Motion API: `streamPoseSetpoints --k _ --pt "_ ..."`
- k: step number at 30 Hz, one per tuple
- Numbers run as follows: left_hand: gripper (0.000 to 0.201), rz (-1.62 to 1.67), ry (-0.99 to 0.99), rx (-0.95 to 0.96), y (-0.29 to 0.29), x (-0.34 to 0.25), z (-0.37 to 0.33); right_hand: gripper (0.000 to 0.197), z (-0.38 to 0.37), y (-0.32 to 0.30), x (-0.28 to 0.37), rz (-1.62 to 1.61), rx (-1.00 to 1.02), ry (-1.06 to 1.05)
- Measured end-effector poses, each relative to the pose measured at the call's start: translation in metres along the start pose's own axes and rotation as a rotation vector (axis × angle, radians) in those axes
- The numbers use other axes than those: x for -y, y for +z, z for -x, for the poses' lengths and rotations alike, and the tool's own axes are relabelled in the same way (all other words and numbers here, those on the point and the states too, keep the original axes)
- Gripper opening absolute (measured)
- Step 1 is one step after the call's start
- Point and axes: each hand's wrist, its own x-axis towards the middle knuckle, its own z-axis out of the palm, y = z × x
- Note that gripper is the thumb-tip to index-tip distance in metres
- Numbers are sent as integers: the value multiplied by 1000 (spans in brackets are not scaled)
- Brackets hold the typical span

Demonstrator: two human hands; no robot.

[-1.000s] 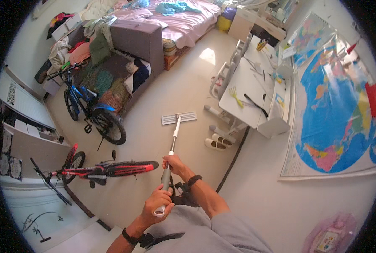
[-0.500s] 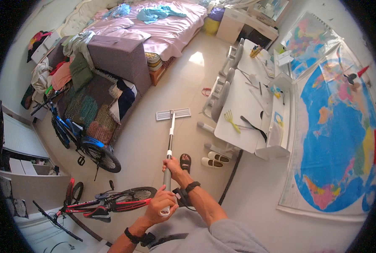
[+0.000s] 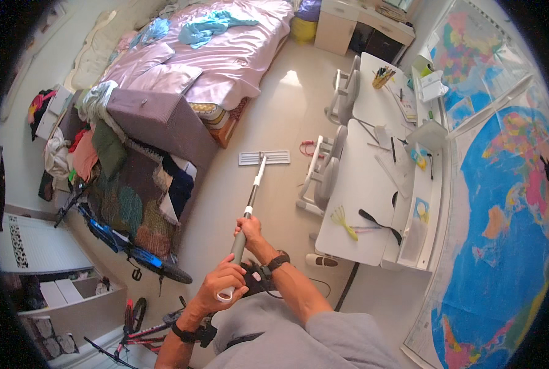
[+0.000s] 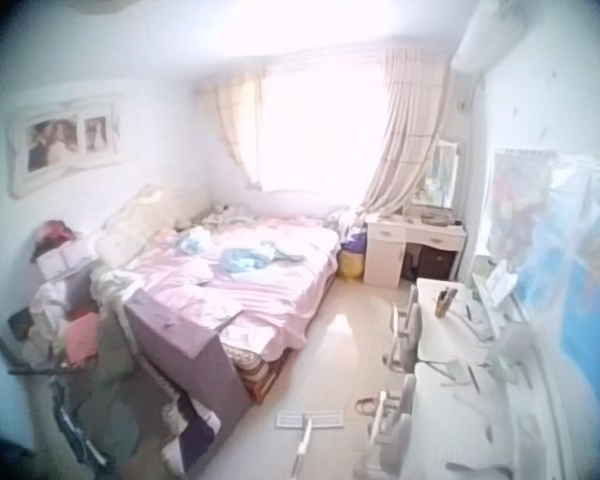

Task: The person handles a large water bottle and a tea kettle in a kitchen, then uses a flat mop to wipe the floor across multiple rooms including a hallway and a bedroom.

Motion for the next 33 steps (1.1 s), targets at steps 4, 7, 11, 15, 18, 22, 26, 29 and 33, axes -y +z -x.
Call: streamPoseSetpoints --k 4,7,11,15,18,22,26,29,33 --pt "17 25 30 -8 -22 31 -53 12 -44 24 44 72 -63 -39" --pt "17 47 65 7 -42 60 -95 14 -81 39 76 95 -69 -55" --pt "17 88 110 71 -79 97 -154 14 -128 68 121 45 -81 -90" --pt "20 112 168 164 -114 134 -205 13 -167 97 158 5 -96 -119" --pt "20 102 202 250 -142 155 -252 14 -197 115 186 -108 -93 -142" --pt "20 104 215 321 -165 171 -321 14 -238 129 236 -240 -86 -153" --pt "18 109 214 377 -179 195 -395 14 -278 146 293 -232 -155 -184" --pt "17 102 213 397 -185 211 -453 16 -315 151 342 -302 -116 -193" --pt "17 84 196 394 -192 219 -537 17 -351 165 418 -302 -106 -218"
